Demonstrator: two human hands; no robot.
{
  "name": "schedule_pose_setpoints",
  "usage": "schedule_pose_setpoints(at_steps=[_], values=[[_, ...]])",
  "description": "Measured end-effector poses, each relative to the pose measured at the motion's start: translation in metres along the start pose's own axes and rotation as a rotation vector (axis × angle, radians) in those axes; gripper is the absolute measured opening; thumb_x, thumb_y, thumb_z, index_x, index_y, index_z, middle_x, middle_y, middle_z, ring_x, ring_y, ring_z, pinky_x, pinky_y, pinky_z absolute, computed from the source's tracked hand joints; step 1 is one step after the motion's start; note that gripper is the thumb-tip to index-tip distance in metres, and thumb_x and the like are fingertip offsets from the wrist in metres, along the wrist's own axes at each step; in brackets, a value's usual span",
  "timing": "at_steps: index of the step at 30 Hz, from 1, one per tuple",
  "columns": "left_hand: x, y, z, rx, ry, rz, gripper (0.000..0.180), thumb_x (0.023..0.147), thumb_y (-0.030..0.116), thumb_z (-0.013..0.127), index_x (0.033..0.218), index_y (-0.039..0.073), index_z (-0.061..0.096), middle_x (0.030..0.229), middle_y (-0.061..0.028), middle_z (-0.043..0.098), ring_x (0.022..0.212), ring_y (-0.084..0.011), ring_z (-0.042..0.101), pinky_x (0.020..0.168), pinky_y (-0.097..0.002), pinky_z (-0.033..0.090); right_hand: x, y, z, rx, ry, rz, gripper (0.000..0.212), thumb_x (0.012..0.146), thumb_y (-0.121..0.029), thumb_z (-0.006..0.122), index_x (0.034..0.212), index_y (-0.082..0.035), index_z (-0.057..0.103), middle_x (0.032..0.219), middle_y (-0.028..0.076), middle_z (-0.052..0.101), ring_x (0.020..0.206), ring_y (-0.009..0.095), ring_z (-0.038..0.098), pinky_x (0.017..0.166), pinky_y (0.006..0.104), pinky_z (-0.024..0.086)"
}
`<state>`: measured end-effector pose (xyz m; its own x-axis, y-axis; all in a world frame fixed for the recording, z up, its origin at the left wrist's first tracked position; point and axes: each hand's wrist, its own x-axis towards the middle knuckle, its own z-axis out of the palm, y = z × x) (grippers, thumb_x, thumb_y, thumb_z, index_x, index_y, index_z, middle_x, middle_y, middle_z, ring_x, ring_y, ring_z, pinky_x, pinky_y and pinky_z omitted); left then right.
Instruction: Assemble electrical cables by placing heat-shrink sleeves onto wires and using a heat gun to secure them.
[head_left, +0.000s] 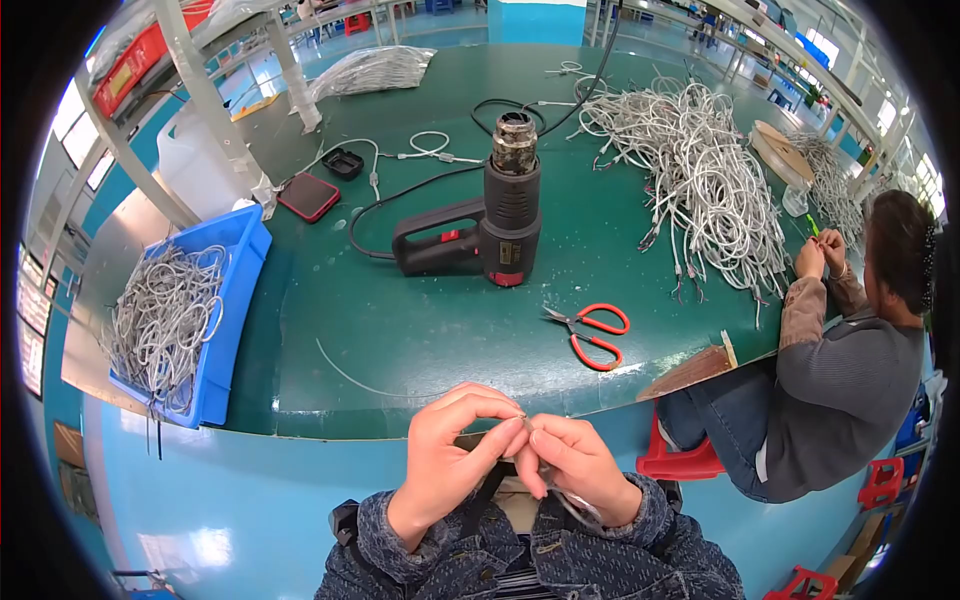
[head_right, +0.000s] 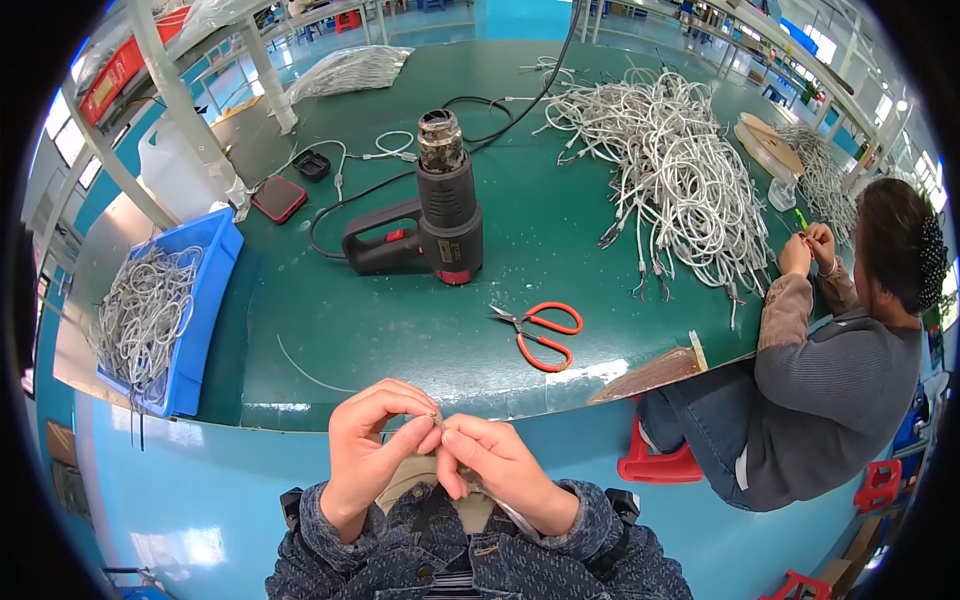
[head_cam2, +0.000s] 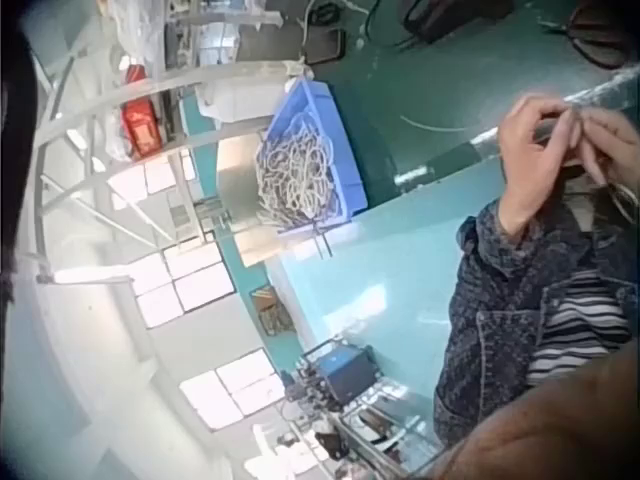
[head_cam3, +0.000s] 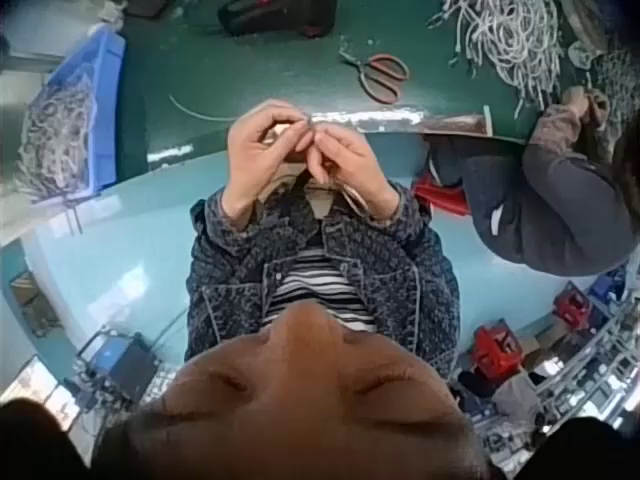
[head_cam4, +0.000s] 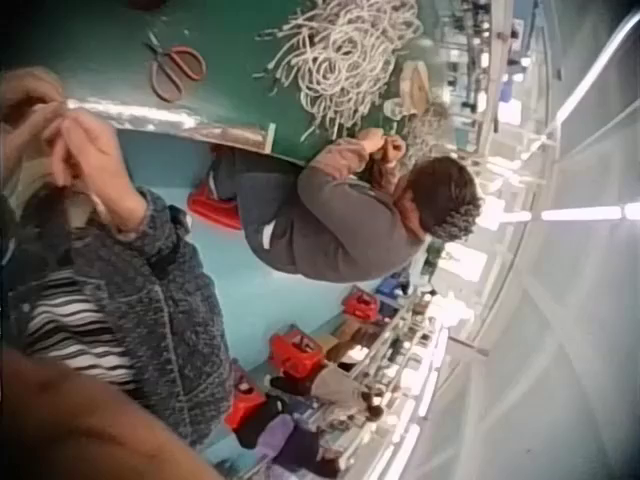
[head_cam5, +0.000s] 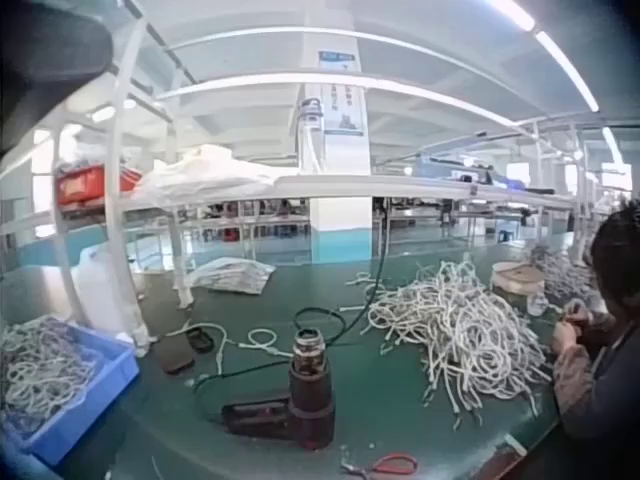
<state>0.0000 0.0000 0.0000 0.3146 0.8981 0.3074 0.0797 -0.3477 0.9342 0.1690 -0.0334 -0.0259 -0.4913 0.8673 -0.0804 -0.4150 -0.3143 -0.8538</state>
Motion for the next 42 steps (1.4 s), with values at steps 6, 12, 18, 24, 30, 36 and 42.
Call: schedule_pose_setpoints(at_steps=[6,12,18,24,30,36,42], values=[[-0.002,0.001,0.003,0.031,0.051,0.014,0.009,0.074,-0.005,0.064,0.083,-0.002,0.062,0.083,-0.0114,0.063,0.082,-0.0212,0.061,0.073,-0.0295,0.048,-0.002,-0.007,0.006,0.056,0.035,0.02,0.029,0.096,-0.017,0.042,0.109,0.004,0.057,0.071,0.009,0.063,0.056,0.008,0.052,0.053,0.0195,0.042],[-0.004,0.004,0.003,0.178,0.177,0.131,0.013,0.071,0.0,0.068,0.083,0.002,0.064,0.08,-0.0088,0.064,0.077,-0.0225,0.061,0.069,-0.0307,0.048,-0.003,-0.001,0.008,-0.102,0.226,-0.116,0.022,0.093,-0.01,0.049,0.103,0.005,0.062,0.077,0.011,0.065,0.062,0.01,0.059,0.056,0.0192,0.046],[-0.007,0.005,0.003,0.253,0.17,0.2,0.017,0.066,0.0,0.072,0.08,0.003,0.063,0.078,-0.008,0.064,0.076,-0.0234,0.061,0.067,-0.0313,0.048,-0.002,-0.003,0.013,-0.324,0.292,-0.179,0.018,0.089,-0.006,0.055,0.101,0.003,0.064,0.081,0.01,0.068,0.069,0.013,0.065,0.059,0.0218,0.051],[-0.008,0.004,0.002,0.24,0.174,0.219,0.016,0.066,0.0,0.073,0.078,0.003,0.063,0.077,-0.0077,0.063,0.075,-0.0232,0.062,0.067,-0.0315,0.048,0.0,-0.002,0.016,-0.449,0.317,-0.23,0.017,0.087,-0.005,0.056,0.099,0.003,0.065,0.077,0.009,0.068,0.066,0.013,0.065,0.058,0.0226,0.051],[-0.006,0.004,-0.007,0.277,0.091,0.224,0.018,0.062,-0.001,0.074,0.075,0.004,0.062,0.075,-0.0058,0.062,0.077,-0.0222,0.06,0.068,-0.0309,0.047,0.002,-0.004,0.013,-0.772,0.295,-0.372,0.016,0.086,-0.006,0.057,0.097,0.003,0.065,0.072,0.008,0.066,0.057,0.01,0.061,0.051,0.0211,0.048],[-0.007,0.008,-0.019,0.364,-0.059,0.234,0.02,0.059,0.001,0.076,0.072,0.005,0.062,0.081,-0.0051,0.058,0.086,-0.023,0.057,0.073,-0.0318,0.046,-0.004,-0.017,0.009,-0.598,0.065,-0.042,0.019,0.092,-0.013,0.05,0.093,0.002,0.061,0.06,0.004,0.059,0.046,0.006,0.049,0.042,0.0199,0.038],[-0.017,-0.004,-0.008,0.272,0.058,0.232,0.02,0.06,0.006,0.077,0.071,0.006,0.06,0.092,-0.0086,0.054,0.092,-0.0278,0.054,0.079,-0.0371,0.045,-0.001,-0.003,0.002,0.103,-0.14,0.237,0.028,0.099,-0.023,0.038,0.088,-0.001,0.051,0.053,0.0,0.049,0.04,0.004,0.034,0.039,0.0197,0.025]])
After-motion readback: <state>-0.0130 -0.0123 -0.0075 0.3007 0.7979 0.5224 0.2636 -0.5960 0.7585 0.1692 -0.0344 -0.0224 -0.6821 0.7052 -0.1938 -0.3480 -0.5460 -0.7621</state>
